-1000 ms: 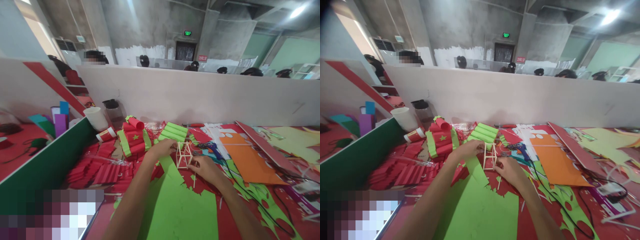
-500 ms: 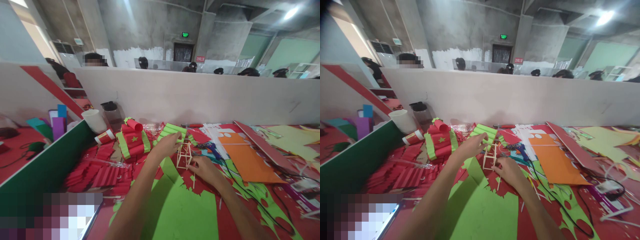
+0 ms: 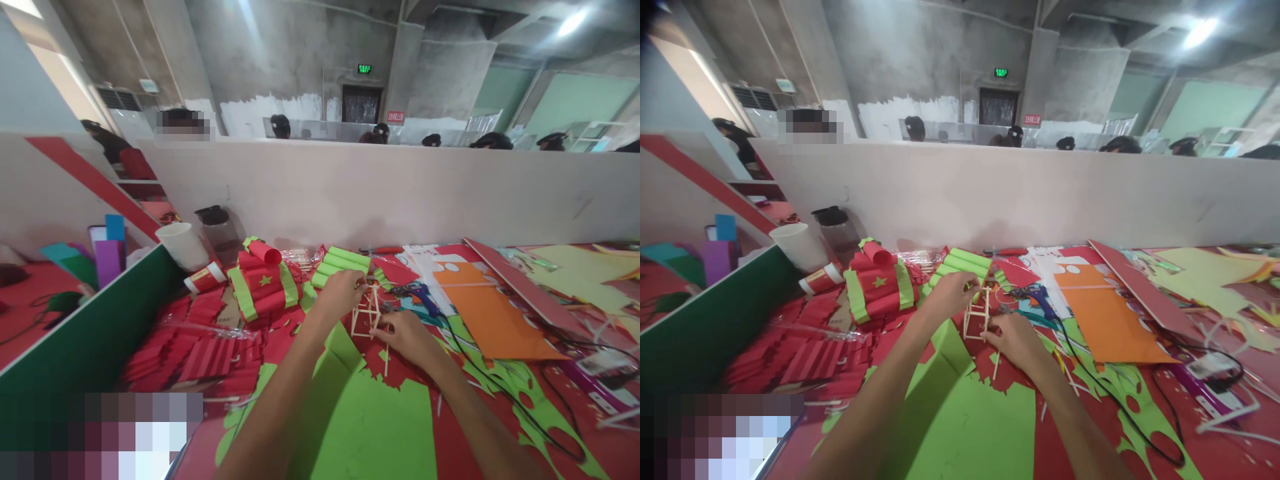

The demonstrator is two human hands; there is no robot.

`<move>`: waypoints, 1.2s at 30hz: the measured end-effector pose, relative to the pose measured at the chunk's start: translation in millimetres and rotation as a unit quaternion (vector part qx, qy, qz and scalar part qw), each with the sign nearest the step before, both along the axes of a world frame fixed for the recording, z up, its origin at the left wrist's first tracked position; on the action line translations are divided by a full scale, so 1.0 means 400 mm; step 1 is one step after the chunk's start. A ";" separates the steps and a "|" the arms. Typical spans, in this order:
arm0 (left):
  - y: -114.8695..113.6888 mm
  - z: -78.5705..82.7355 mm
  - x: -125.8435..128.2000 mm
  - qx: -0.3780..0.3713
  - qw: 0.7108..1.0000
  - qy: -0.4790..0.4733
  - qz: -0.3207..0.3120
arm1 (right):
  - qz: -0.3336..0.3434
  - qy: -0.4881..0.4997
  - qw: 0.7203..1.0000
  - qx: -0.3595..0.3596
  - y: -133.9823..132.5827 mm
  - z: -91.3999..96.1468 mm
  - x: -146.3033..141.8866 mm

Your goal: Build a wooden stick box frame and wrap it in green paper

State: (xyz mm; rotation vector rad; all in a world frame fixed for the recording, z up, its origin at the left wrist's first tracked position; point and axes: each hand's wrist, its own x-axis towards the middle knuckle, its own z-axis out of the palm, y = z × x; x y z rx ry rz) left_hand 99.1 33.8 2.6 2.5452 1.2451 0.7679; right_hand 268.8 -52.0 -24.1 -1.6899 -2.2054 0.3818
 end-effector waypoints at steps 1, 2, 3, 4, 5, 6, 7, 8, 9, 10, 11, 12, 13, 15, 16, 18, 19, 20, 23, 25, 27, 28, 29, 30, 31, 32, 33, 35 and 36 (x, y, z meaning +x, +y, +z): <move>0.000 0.001 -0.001 -0.002 1.000 0.000 0.000 | -0.002 -0.004 1.000 0.002 0.001 -0.001 0.001; 0.000 0.001 -0.001 -0.003 1.000 -0.001 0.000 | -0.003 -0.006 1.000 0.003 0.001 -0.002 0.001; 0.000 0.002 -0.002 -0.005 1.000 -0.001 0.000 | -0.003 -0.006 1.000 0.004 0.001 -0.003 0.002; -0.001 0.004 -0.002 -0.007 1.000 0.000 -0.001 | -0.003 -0.006 1.000 0.003 0.001 -0.003 0.003; -0.002 0.005 -0.002 -0.011 1.000 0.000 -0.002 | -0.004 -0.005 1.000 0.003 0.001 -0.003 0.003; -0.002 0.006 -0.002 -0.014 1.000 0.001 -0.001 | -0.004 -0.005 1.000 0.002 0.001 -0.003 0.004; -0.003 0.008 -0.002 -0.018 1.000 0.001 -0.001 | -0.004 -0.004 1.000 0.002 0.001 -0.003 0.004; -0.004 0.009 -0.003 -0.020 1.000 0.001 -0.001 | -0.004 -0.004 1.000 0.001 0.001 -0.003 0.004; -0.005 0.011 -0.003 -0.023 1.000 0.000 -0.002 | -0.004 -0.004 1.000 0.000 0.002 -0.003 0.004; -0.006 0.013 -0.003 -0.025 1.000 -0.001 -0.002 | -0.004 -0.004 1.000 -0.002 0.002 -0.003 0.004; -0.007 0.015 -0.004 -0.029 1.000 -0.001 -0.002 | -0.005 -0.003 1.000 -0.004 0.002 -0.003 0.004; -0.008 0.017 -0.005 -0.033 0.999 -0.002 -0.002 | -0.006 -0.003 1.000 -0.007 0.002 -0.004 0.004; -0.010 0.019 -0.005 -0.037 0.999 -0.003 -0.003 | -0.006 -0.002 1.000 -0.009 0.002 -0.004 0.004; -0.012 0.021 -0.006 -0.042 0.999 -0.004 -0.003 | -0.007 -0.001 1.000 -0.010 0.001 -0.003 0.003; -0.012 0.022 -0.007 -0.043 0.999 -0.004 -0.003 | -0.006 0.000 1.000 -0.009 0.001 -0.003 0.002; -0.012 0.022 -0.007 -0.041 0.999 -0.004 -0.002 | -0.004 0.002 1.000 -0.006 0.000 -0.002 0.002; -0.011 0.021 -0.008 -0.039 0.999 -0.003 -0.003 | -0.004 0.003 1.000 -0.005 0.000 -0.001 0.002; -0.010 0.019 -0.008 -0.035 0.999 -0.004 -0.005 | -0.003 0.005 1.000 -0.004 -0.001 -0.001 0.001; -0.007 0.016 -0.008 -0.025 1.000 -0.007 -0.009 | -0.005 0.007 1.000 -0.002 -0.001 -0.001 0.001; -0.006 0.015 -0.008 -0.025 1.000 -0.007 -0.007 | -0.004 0.009 1.000 -0.001 -0.002 0.000 0.001; -0.006 0.015 -0.008 -0.027 1.000 -0.005 -0.005 | -0.001 0.010 1.000 0.001 -0.002 0.000 0.001; -0.006 0.015 -0.008 -0.027 1.000 -0.004 -0.006 | 0.000 0.009 1.000 0.000 -0.002 0.000 0.001; -0.007 0.016 -0.008 -0.027 1.000 -0.003 -0.006 | 0.000 0.007 1.000 -0.002 -0.002 0.001 0.001; -0.007 0.016 -0.008 -0.027 1.000 -0.002 -0.007 | -0.001 0.005 1.000 -0.005 -0.002 0.001 0.001; -0.007 0.016 -0.009 -0.027 1.000 -0.001 -0.007 | -0.003 0.004 1.000 -0.008 -0.002 0.001 0.001; -0.006 0.016 -0.009 -0.027 1.000 0.000 -0.007 | -0.004 0.003 1.000 -0.010 -0.002 0.001 0.001; -0.006 0.016 -0.010 -0.026 1.000 0.001 -0.007 | -0.005 0.002 1.000 -0.011 -0.002 0.000 0.001; -0.005 0.014 -0.010 -0.022 1.000 0.001 -0.007 | -0.004 0.003 1.000 -0.010 -0.001 0.000 0.001; -0.004 0.014 -0.010 -0.018 1.000 0.000 -0.007 | -0.004 0.002 1.000 -0.010 -0.001 0.000 0.000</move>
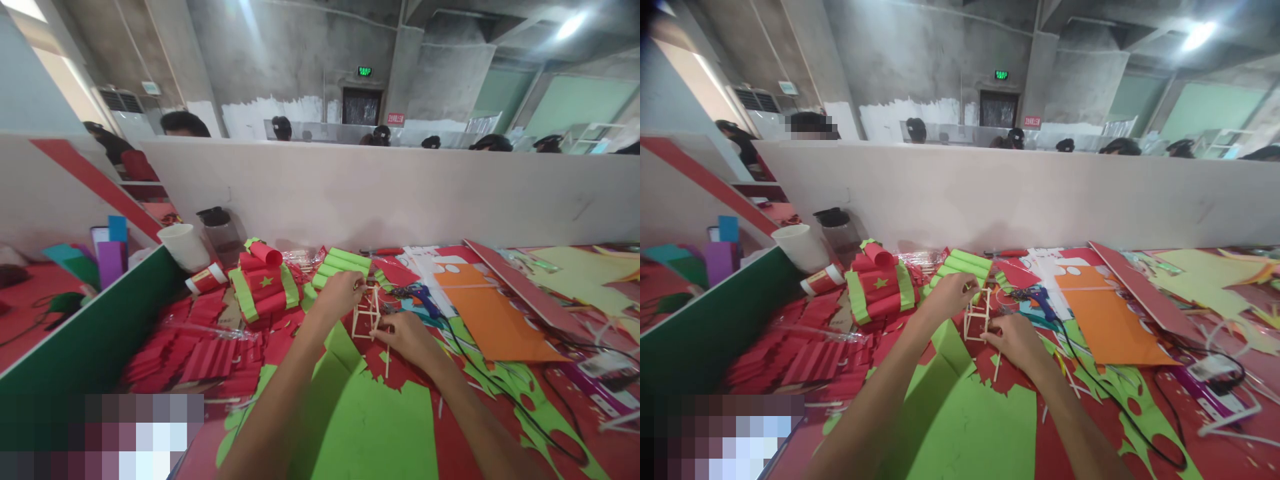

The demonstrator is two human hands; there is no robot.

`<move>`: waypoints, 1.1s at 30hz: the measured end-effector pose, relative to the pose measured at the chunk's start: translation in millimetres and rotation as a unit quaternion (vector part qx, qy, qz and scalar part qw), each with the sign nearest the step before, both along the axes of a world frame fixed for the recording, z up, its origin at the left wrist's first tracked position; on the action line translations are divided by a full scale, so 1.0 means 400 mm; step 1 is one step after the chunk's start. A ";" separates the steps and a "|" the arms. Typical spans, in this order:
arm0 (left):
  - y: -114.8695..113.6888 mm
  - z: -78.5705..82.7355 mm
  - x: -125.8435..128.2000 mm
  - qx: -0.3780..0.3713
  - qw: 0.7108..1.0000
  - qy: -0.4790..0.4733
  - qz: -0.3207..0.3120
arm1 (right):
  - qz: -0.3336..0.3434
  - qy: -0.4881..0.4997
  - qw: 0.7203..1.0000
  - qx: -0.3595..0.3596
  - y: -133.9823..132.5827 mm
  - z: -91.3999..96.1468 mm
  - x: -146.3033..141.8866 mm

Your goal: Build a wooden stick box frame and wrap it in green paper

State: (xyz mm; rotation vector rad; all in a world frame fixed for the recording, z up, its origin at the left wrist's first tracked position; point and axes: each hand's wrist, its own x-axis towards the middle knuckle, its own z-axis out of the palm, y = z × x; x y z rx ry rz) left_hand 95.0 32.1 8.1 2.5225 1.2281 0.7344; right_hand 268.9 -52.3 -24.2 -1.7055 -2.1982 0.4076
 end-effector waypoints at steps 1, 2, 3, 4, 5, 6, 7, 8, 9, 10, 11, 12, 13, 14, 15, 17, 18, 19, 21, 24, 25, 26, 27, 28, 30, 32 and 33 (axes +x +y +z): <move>0.000 0.000 0.000 0.001 1.000 0.000 0.001 | -0.001 -0.001 1.000 0.000 0.000 0.000 0.000; -0.001 0.000 0.000 0.001 1.000 0.001 0.001 | -0.002 -0.002 1.000 -0.001 0.000 0.000 -0.001; -0.002 0.001 0.000 -0.002 1.000 0.002 0.001 | -0.003 -0.004 1.000 -0.002 0.000 0.001 -0.001; -0.003 0.002 0.000 -0.005 1.000 0.004 0.001 | -0.004 -0.005 1.000 -0.002 0.000 0.001 -0.002; -0.004 0.004 0.000 -0.008 1.000 0.006 0.000 | -0.005 -0.005 1.000 -0.001 0.000 0.002 -0.003; -0.006 0.005 0.001 -0.010 1.000 0.008 -0.001 | -0.005 -0.004 1.000 0.000 -0.001 0.003 -0.004; -0.007 0.007 0.001 -0.011 1.000 0.009 -0.001 | -0.004 -0.003 1.000 0.002 -0.002 0.004 -0.004; -0.007 0.008 0.001 -0.013 1.000 0.010 0.000 | -0.004 -0.001 1.000 0.003 -0.002 0.005 -0.005; -0.007 0.008 0.001 -0.014 1.000 0.010 0.002 | -0.004 0.001 1.000 0.003 -0.003 0.006 -0.006; -0.007 0.009 0.000 -0.015 1.000 0.009 0.003 | -0.003 0.003 1.000 0.003 -0.004 0.006 -0.006; -0.006 0.009 -0.001 -0.016 1.000 0.006 0.002 | -0.003 0.005 1.000 0.003 -0.004 0.006 -0.006; -0.005 0.010 -0.003 -0.017 1.000 0.004 0.000 | -0.003 0.008 1.000 0.005 -0.003 0.006 -0.006; -0.004 0.012 -0.005 -0.017 1.000 0.002 -0.002 | -0.004 0.012 1.000 0.010 -0.003 0.006 -0.005; -0.003 0.013 -0.007 -0.019 1.000 0.000 -0.003 | -0.006 0.015 1.000 0.016 -0.001 0.006 -0.004; -0.001 0.015 -0.010 -0.022 1.000 0.000 -0.003 | -0.008 0.018 1.000 0.020 0.000 0.006 -0.003; 0.001 0.019 -0.015 -0.029 1.000 0.000 0.001 | -0.011 0.022 0.999 0.023 0.003 0.006 -0.001; 0.002 0.020 -0.017 -0.032 0.999 -0.002 0.003 | -0.011 0.024 0.999 0.021 0.005 0.005 0.000; 0.003 0.020 -0.019 -0.033 0.999 -0.003 0.003 | -0.011 0.025 0.999 0.018 0.006 0.004 0.002; 0.005 0.018 -0.021 -0.034 0.999 -0.005 0.004 | -0.008 0.023 1.000 0.012 0.009 0.001 0.005; 0.008 0.012 -0.022 -0.026 1.000 -0.003 0.002 | -0.004 0.014 1.000 0.001 0.012 -0.005 0.011; 0.008 0.010 -0.022 -0.021 1.000 -0.001 0.000 | -0.001 0.014 1.000 -0.001 0.013 -0.007 0.014; 0.009 0.008 -0.022 -0.018 1.000 -0.001 -0.001 | 0.002 0.015 1.000 -0.002 0.013 -0.008 0.016; 0.010 0.007 -0.021 -0.016 1.000 0.000 -0.002 | 0.006 0.019 1.000 -0.003 0.013 -0.008 0.018; 0.011 0.006 -0.021 -0.016 1.000 0.000 0.000 | 0.010 0.024 1.000 -0.002 0.012 -0.007 0.019; 0.013 0.004 -0.021 -0.020 1.000 -0.001 0.003 | 0.016 0.034 0.999 -0.001 0.010 -0.003 0.021; 0.015 0.002 -0.022 -0.020 1.000 -0.003 0.002 | 0.018 0.041 0.999 0.000 0.006 0.003 0.020; 0.016 0.001 -0.023 -0.017 1.000 -0.004 -0.001 | 0.018 0.043 0.999 0.000 0.005 0.006 0.020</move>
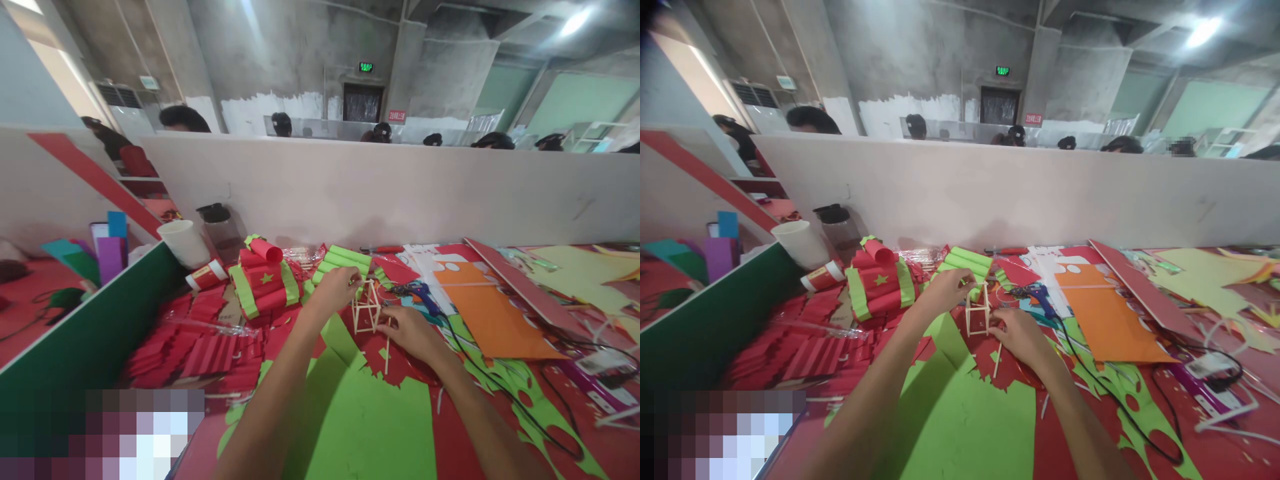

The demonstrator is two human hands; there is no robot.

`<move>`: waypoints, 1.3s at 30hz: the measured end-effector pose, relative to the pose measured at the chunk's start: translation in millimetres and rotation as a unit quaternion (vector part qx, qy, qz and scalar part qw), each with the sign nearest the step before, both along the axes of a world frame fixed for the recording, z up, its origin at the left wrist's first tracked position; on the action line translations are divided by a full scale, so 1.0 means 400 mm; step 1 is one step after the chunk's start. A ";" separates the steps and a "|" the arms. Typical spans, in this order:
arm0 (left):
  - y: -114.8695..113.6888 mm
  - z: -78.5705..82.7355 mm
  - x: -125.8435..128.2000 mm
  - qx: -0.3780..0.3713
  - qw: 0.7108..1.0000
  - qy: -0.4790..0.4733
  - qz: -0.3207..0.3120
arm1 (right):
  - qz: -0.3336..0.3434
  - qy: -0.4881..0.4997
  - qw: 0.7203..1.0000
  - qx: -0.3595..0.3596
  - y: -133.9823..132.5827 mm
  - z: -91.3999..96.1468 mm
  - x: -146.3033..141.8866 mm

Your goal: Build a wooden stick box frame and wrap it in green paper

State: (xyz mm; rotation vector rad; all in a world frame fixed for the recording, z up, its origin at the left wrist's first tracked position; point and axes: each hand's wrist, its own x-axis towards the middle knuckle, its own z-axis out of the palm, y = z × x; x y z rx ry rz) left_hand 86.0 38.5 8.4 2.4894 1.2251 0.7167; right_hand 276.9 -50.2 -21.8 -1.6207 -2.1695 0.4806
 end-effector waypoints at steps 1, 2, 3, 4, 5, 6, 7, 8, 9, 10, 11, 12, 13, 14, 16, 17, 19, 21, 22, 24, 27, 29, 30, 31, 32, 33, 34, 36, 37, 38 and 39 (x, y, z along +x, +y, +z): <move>0.001 -0.001 -0.002 0.003 1.000 -0.002 -0.002 | -0.001 0.000 1.000 0.000 -0.001 0.003 0.000; 0.001 -0.001 -0.003 0.006 1.000 -0.004 -0.004 | 0.000 -0.001 1.000 -0.002 -0.001 0.005 0.002; 0.002 -0.001 -0.006 0.007 1.000 -0.005 -0.005 | 0.001 -0.003 1.000 -0.003 -0.001 0.006 0.004; 0.002 0.000 -0.008 0.007 1.000 -0.005 -0.008 | 0.004 -0.005 1.000 -0.004 -0.001 0.006 0.007; 0.002 0.001 -0.010 0.007 1.000 -0.006 -0.010 | 0.005 -0.010 1.000 -0.003 0.000 0.005 0.010; 0.002 0.002 -0.012 0.007 1.000 -0.005 -0.012 | 0.004 -0.018 1.000 -0.001 0.002 0.003 0.014; 0.002 0.003 -0.013 0.005 1.000 -0.004 -0.013 | 0.001 -0.032 0.999 0.004 0.003 -0.001 0.018; 0.003 0.003 -0.014 0.002 1.000 -0.004 -0.013 | -0.001 -0.050 0.999 0.010 0.005 -0.006 0.021; 0.003 0.002 -0.015 -0.003 1.000 -0.004 -0.014 | -0.002 -0.074 0.997 0.017 0.008 -0.012 0.024; 0.004 0.001 -0.014 -0.010 1.000 -0.005 -0.015 | -0.001 -0.101 0.995 0.021 0.010 -0.018 0.025; 0.005 0.000 -0.014 -0.016 1.000 -0.007 -0.016 | 0.003 -0.129 0.991 0.026 0.012 -0.025 0.025; 0.006 -0.001 -0.013 -0.022 1.000 -0.007 -0.018 | 0.009 -0.156 0.987 0.030 0.015 -0.032 0.024; 0.006 -0.003 -0.013 -0.025 0.999 -0.007 -0.019 | 0.013 -0.179 0.983 0.035 0.017 -0.038 0.023; 0.007 -0.003 -0.012 -0.026 1.000 -0.004 -0.018 | 0.015 -0.197 0.979 0.040 0.019 -0.043 0.021; 0.008 -0.003 -0.013 -0.023 1.000 0.005 -0.012 | 0.020 -0.219 0.975 0.045 0.022 -0.051 0.017; 0.008 -0.002 -0.014 -0.022 1.000 0.008 -0.010 | 0.021 -0.225 0.973 0.045 0.023 -0.053 0.015; 0.008 0.001 -0.016 -0.021 1.000 0.012 -0.008 | 0.024 -0.230 0.972 0.042 0.025 -0.057 0.012; 0.007 0.004 -0.017 -0.024 1.000 0.013 -0.008 | 0.027 -0.228 0.972 0.043 0.026 -0.060 0.009; 0.006 0.005 -0.018 -0.025 1.000 0.014 -0.007 | 0.028 -0.225 0.973 0.045 0.027 -0.062 0.008; 0.005 0.007 -0.019 -0.026 1.000 0.015 -0.005 | 0.031 -0.218 0.974 0.047 0.028 -0.067 0.007; 0.002 0.011 -0.018 -0.026 1.000 0.016 -0.004 | 0.031 -0.210 0.976 0.048 0.030 -0.072 0.007; 0.001 0.014 -0.018 -0.027 0.999 0.017 -0.004 | 0.027 -0.206 0.977 0.048 0.030 -0.072 0.006; 0.001 0.015 -0.017 -0.027 0.999 0.017 -0.004 | 0.026 -0.204 0.978 0.047 0.030 -0.070 0.004; 0.001 0.015 -0.017 -0.027 1.000 0.016 -0.004 | 0.023 -0.201 0.978 0.044 0.029 -0.068 0.003; 0.001 0.015 -0.017 -0.026 1.000 0.014 -0.005 | 0.019 -0.198 0.979 0.042 0.029 -0.065 0.001; 0.001 0.015 -0.017 -0.026 1.000 0.013 -0.005 | 0.015 -0.196 0.980 0.040 0.028 -0.063 -0.001; 0.002 0.014 -0.017 -0.026 1.000 0.011 -0.005 | 0.011 -0.193 0.980 0.040 0.028 -0.060 -0.003; 0.003 0.011 -0.017 -0.026 1.000 0.009 -0.006 | 0.004 -0.189 0.981 0.040 0.027 -0.056 -0.007; 0.003 0.010 -0.018 -0.026 1.000 0.008 -0.006 | 0.002 -0.187 0.982 0.040 0.026 -0.055 -0.009; 0.004 0.008 -0.018 -0.024 1.000 0.008 -0.006 | 0.001 -0.185 0.982 0.038 0.026 -0.054 -0.010; 0.004 0.007 -0.018 -0.023 1.000 0.006 -0.007 | 0.001 -0.185 0.982 0.035 0.025 -0.053 -0.012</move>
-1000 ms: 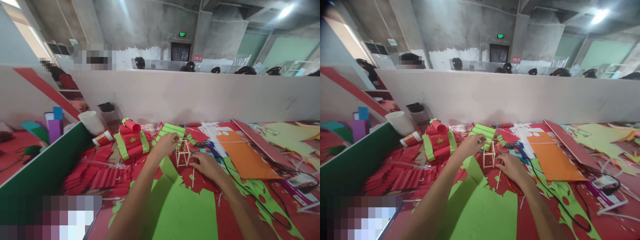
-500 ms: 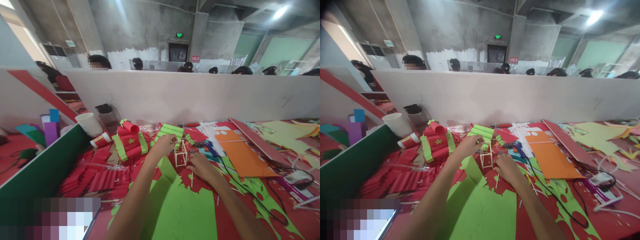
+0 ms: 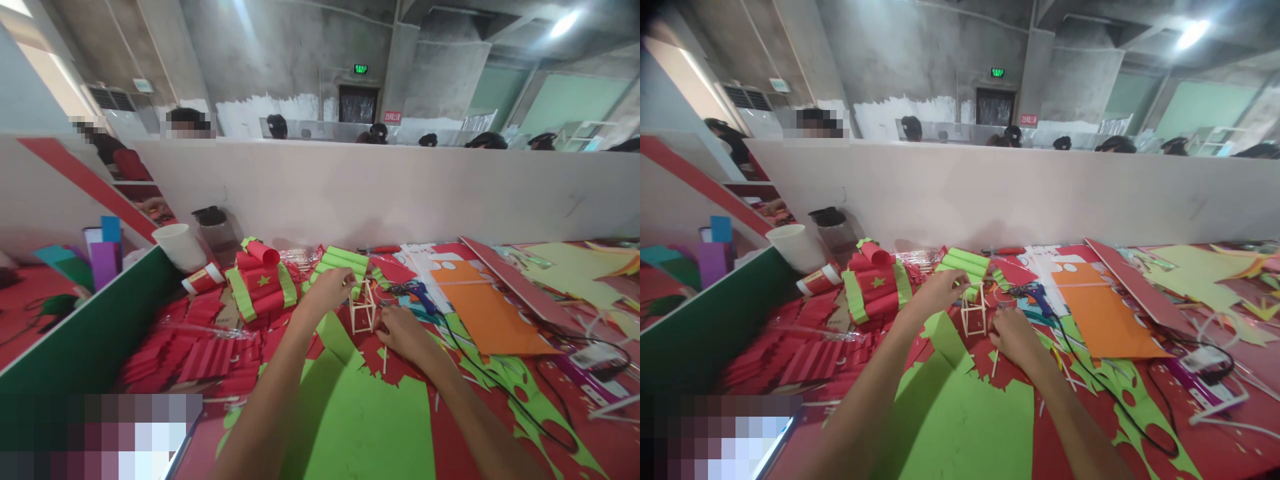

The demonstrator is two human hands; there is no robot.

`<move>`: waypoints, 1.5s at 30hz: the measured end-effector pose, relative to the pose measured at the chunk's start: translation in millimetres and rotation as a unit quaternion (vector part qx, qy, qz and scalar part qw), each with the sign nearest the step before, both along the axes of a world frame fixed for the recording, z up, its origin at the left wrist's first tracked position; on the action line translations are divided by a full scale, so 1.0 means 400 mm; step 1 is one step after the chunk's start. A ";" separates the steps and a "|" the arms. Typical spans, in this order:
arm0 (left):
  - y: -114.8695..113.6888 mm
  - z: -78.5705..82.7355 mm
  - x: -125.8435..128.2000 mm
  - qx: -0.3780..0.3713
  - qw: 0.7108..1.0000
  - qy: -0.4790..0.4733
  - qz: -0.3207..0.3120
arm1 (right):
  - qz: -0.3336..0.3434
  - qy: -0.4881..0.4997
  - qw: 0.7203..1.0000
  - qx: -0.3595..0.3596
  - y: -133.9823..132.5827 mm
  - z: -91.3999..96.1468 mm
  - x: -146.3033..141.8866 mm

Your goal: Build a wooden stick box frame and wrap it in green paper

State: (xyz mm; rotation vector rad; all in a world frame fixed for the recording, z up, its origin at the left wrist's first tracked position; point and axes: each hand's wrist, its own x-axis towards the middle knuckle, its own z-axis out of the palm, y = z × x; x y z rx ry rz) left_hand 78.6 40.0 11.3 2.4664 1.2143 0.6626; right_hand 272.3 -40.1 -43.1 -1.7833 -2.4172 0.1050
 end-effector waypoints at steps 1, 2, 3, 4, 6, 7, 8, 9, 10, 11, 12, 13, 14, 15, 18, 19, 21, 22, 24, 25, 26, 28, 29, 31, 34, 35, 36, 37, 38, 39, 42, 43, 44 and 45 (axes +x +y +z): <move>0.000 -0.001 0.000 0.000 1.000 0.000 0.000 | -0.002 -0.001 1.000 -0.003 -0.001 0.001 -0.001; 0.000 -0.002 0.000 0.000 1.000 0.000 0.000 | -0.004 -0.004 1.000 -0.005 -0.001 0.002 -0.001; 0.001 -0.002 0.000 -0.001 1.000 0.001 0.000 | -0.007 -0.007 1.000 -0.005 -0.002 0.004 -0.001; 0.002 -0.003 0.001 -0.001 1.000 0.003 0.000 | -0.008 -0.013 1.000 -0.003 -0.003 0.006 -0.001; 0.003 -0.004 0.002 0.002 1.000 0.005 -0.001 | -0.009 -0.029 1.000 0.000 -0.006 0.012 0.002; 0.004 -0.005 0.002 0.005 1.000 0.005 -0.001 | -0.009 -0.038 0.999 0.000 -0.007 0.016 0.004; 0.005 -0.005 0.002 0.008 1.000 0.005 -0.001 | -0.010 -0.048 0.999 0.000 -0.007 0.020 0.007; 0.005 -0.005 0.002 0.010 1.000 0.005 -0.001 | -0.013 -0.057 0.998 0.000 -0.008 0.024 0.010; 0.006 -0.005 0.002 0.011 1.000 0.006 -0.002 | -0.018 -0.065 0.998 0.001 -0.008 0.027 0.014; 0.005 -0.005 0.001 0.011 1.000 0.007 -0.001 | -0.025 -0.069 0.997 0.003 -0.007 0.029 0.018; 0.005 -0.004 0.001 0.010 1.000 0.008 -0.001 | -0.031 -0.070 0.997 0.006 -0.007 0.030 0.023; 0.004 -0.003 0.001 0.009 1.000 0.009 -0.001 | -0.036 -0.068 0.997 0.010 -0.007 0.031 0.028; 0.003 -0.002 0.001 0.008 1.000 0.010 0.000 | -0.038 -0.062 0.997 0.013 -0.008 0.032 0.033; 0.002 -0.001 0.002 0.006 1.000 0.011 0.001 | -0.039 -0.052 0.998 0.014 -0.009 0.033 0.038; -0.001 0.001 0.004 0.004 1.000 0.011 0.001 | -0.017 0.000 1.000 -0.009 -0.022 0.043 0.050; -0.001 0.001 0.004 0.004 1.000 0.011 0.001 | 0.009 0.029 0.999 -0.033 -0.029 0.050 0.053; 0.000 0.001 0.005 0.006 1.000 0.009 0.000 | 0.079 0.096 0.987 -0.103 -0.044 0.066 0.061; 0.000 0.001 0.005 0.005 1.000 0.009 0.000 | 0.112 0.127 0.975 -0.141 -0.051 0.074 0.066; 0.001 0.001 0.005 -0.001 1.000 0.009 0.000 | 0.151 0.171 0.950 -0.213 -0.063 0.087 0.081; 0.001 0.000 0.004 -0.006 1.000 0.008 0.001 | 0.156 0.182 0.941 -0.238 -0.067 0.091 0.091; 0.001 0.000 0.004 -0.010 1.000 0.007 0.001 | 0.153 0.186 0.937 -0.254 -0.069 0.093 0.104; 0.000 0.000 0.003 -0.015 1.000 0.004 0.002 | 0.119 0.182 0.942 -0.254 -0.069 0.093 0.131; 0.000 0.000 0.003 -0.016 1.000 0.002 0.002 | 0.094 0.177 0.948 -0.248 -0.068 0.093 0.144; -0.001 -0.001 0.004 -0.015 1.000 0.001 0.000 | 0.046 0.162 0.956 -0.238 -0.063 0.091 0.163; -0.002 0.000 0.004 -0.009 1.000 0.000 -0.003 | 0.005 0.168 0.968 -0.186 -0.055 0.092 0.164; -0.002 0.000 0.004 -0.008 1.000 0.000 -0.004 | -0.001 0.178 0.971 -0.159 -0.052 0.093 0.157; -0.002 0.001 0.004 -0.007 1.000 -0.001 -0.004 | -0.006 0.189 0.973 -0.132 -0.049 0.093 0.147; -0.002 0.001 0.003 -0.006 1.000 -0.001 -0.004 | -0.011 0.197 0.974 -0.109 -0.047 0.092 0.135; -0.002 0.002 0.003 -0.005 1.000 -0.001 -0.005 | -0.015 0.201 0.975 -0.092 -0.044 0.090 0.123; -0.002 0.003 0.003 -0.005 1.000 -0.001 -0.006 | -0.019 0.200 0.977 -0.077 -0.041 0.087 0.111; -0.001 0.006 0.004 -0.010 1.000 0.002 -0.005 | -0.018 0.186 0.981 -0.060 -0.032 0.075 0.084; -0.001 0.006 0.004 -0.014 1.000 0.002 -0.004 | -0.014 0.181 0.982 -0.057 -0.029 0.072 0.079; -0.001 0.006 0.004 -0.017 1.000 0.001 -0.002 | -0.011 0.176 0.983 -0.054 -0.027 0.069 0.075; -0.001 0.006 0.004 -0.019 1.000 -0.001 -0.002 | -0.010 0.172 0.984 -0.051 -0.025 0.067 0.072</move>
